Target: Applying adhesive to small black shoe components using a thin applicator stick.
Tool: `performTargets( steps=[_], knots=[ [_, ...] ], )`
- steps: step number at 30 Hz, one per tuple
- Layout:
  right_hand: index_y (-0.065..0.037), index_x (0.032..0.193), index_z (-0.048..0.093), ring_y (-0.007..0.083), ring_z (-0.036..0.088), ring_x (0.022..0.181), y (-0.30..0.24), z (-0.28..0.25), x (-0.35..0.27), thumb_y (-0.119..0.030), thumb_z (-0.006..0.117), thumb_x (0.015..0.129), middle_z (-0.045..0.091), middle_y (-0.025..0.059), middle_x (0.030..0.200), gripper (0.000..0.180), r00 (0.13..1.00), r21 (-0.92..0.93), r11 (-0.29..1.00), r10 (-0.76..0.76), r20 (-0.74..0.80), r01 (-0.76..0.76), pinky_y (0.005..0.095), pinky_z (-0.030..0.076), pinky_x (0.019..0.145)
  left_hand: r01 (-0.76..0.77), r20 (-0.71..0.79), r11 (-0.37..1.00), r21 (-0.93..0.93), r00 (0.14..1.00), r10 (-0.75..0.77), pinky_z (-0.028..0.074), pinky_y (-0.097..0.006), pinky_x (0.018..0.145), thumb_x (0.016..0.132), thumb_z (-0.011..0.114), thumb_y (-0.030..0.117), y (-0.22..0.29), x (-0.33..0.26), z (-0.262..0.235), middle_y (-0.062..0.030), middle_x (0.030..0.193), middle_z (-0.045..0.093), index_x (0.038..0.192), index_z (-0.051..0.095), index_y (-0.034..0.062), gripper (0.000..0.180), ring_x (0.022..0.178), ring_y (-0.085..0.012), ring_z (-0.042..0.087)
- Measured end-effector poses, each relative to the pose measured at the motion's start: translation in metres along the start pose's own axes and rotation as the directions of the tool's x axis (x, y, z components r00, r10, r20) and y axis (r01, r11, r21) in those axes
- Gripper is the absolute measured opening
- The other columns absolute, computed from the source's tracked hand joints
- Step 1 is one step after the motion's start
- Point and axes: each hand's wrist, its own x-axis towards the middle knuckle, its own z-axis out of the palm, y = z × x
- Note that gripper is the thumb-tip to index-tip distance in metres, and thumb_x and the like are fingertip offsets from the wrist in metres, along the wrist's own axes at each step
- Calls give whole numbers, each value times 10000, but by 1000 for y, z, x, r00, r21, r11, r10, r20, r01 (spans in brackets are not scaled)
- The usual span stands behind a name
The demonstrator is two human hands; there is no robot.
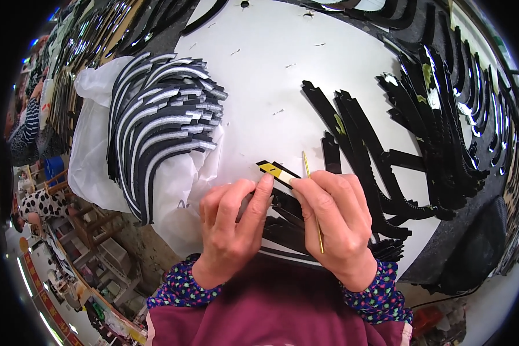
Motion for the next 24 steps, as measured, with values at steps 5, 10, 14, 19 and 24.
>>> performTargets(
  steps=[5,10,14,19,24],
  knots=[
    [33,1020,700,265,584,731,0,2,0,120,737,704,619,129,912,329,1000,-23,999,-22,12,23,341,485,618,-11,-18,1000,-19,1000,10,473,-360,860,849,728,28,0,1,-1,-78,1140,585,1224,715,28,375,966,-228,558],
    [37,1038,698,264,586,737,0,2,-1,118,737,703,614,127,917,346,998,-65,997,-51,23,52,343,486,618,4,-27,1000,2,1000,-4,461,-352,931,865,676,53,1,0,1,-67,1172,589,1239,709,47,376,984,-193,569],
    [38,1038,698,265,588,737,-1,3,-1,113,737,702,613,129,918,346,998,-72,996,-56,25,57,344,487,615,19,-28,1000,24,999,-18,437,-340,1006,879,626,80,2,-3,3,-56,1215,594,1255,703,68,383,996,-153,579],
    [43,1044,700,265,591,733,0,4,-2,107,736,698,611,138,924,354,996,-104,991,-81,27,83,342,486,600,21,-38,1000,20,999,-20,425,-336,1016,876,631,79,2,-2,5,-49,1244,600,1245,708,72,376,1001,-145,572],
    [45,1040,702,264,593,731,0,4,-2,105,738,696,609,141,926,351,996,-101,991,-80,30,83,341,488,601,2,-19,1000,18,1000,-1,421,-341,1015,879,628,71,1,-1,1,-47,1274,600,1242,708,67,371,1013,-145,560]
  ],
)
